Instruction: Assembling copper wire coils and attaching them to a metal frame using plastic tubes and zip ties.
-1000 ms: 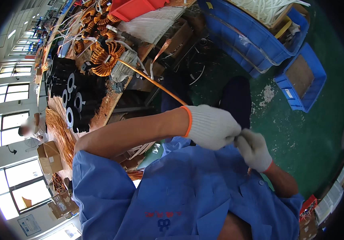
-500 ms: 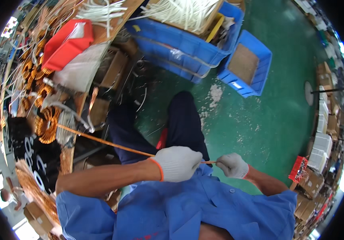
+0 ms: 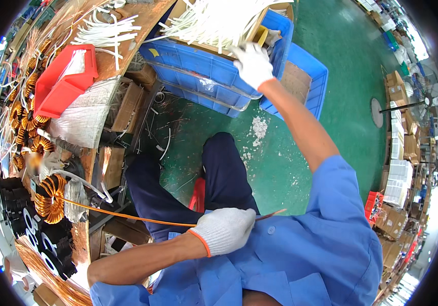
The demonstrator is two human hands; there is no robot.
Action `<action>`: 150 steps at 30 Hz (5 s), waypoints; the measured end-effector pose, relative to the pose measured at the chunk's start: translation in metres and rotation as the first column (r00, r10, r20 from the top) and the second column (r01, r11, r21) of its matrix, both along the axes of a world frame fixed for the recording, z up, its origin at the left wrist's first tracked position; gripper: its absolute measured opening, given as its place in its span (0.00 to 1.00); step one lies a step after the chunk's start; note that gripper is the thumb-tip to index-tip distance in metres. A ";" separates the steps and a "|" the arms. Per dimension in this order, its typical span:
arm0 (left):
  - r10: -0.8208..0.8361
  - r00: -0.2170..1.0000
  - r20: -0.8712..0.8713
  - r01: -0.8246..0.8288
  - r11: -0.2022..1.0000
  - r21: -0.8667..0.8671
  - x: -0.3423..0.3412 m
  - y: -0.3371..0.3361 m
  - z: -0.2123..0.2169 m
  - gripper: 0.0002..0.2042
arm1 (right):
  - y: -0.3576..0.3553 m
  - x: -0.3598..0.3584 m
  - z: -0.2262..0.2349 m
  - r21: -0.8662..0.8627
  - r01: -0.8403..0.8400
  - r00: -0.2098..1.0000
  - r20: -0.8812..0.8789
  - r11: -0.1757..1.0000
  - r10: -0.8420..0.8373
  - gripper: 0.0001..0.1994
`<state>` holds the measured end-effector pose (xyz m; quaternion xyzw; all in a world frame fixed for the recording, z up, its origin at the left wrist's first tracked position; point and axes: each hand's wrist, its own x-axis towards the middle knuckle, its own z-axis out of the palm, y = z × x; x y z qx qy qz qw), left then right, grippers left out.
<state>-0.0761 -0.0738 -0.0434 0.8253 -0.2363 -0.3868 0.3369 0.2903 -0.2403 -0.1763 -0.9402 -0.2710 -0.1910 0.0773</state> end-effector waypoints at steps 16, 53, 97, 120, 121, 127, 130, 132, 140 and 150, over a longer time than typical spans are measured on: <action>0.123 0.992 0.021 -0.121 0.990 -0.077 0.019 -0.011 0.026 0.08 | -0.085 -0.288 0.154 0.440 -0.335 0.686 -0.492 0.833 0.536 0.15; -0.032 0.987 -0.157 0.013 0.992 -0.122 0.022 -0.105 0.072 0.11 | -0.203 -0.429 0.135 0.547 0.075 0.863 -0.454 0.834 0.220 0.09; 0.052 0.940 -0.336 -0.029 0.997 0.074 0.029 -0.092 0.080 0.59 | -0.142 -0.405 0.149 0.566 -0.036 0.807 -0.470 0.824 0.358 0.30; 0.152 0.762 -0.630 -0.192 0.981 0.004 0.055 -0.006 0.085 0.26 | -0.129 -0.388 0.133 0.670 -0.118 0.847 -0.317 0.733 0.426 0.08; 0.149 0.762 -0.631 -0.191 0.982 0.001 0.053 -0.011 0.085 0.26 | -0.129 -0.388 0.133 0.668 -0.116 0.848 -0.319 0.735 0.424 0.08; 0.305 0.717 -0.627 -0.282 0.949 0.139 0.048 -0.042 0.085 0.17 | -0.132 -0.389 0.130 0.653 -0.104 0.848 -0.336 0.750 0.410 0.10; 0.293 0.808 -0.511 -0.242 0.956 0.165 0.048 -0.052 0.089 0.15 | -0.134 -0.390 0.129 0.653 -0.089 0.840 -0.356 0.752 0.409 0.11; 0.286 0.821 -0.493 -0.241 0.958 0.156 0.046 -0.052 0.085 0.15 | -0.135 -0.390 0.130 0.661 -0.079 0.836 -0.364 0.746 0.411 0.12; 0.246 0.886 -0.392 -0.210 0.968 0.135 0.046 -0.054 0.085 0.15 | -0.134 -0.391 0.130 0.657 -0.026 0.840 -0.394 0.754 0.373 0.17; 0.226 0.891 -0.394 -0.183 0.973 0.143 0.047 -0.055 0.084 0.15 | -0.130 -0.385 0.138 0.578 -0.129 0.844 -0.362 0.806 0.395 0.19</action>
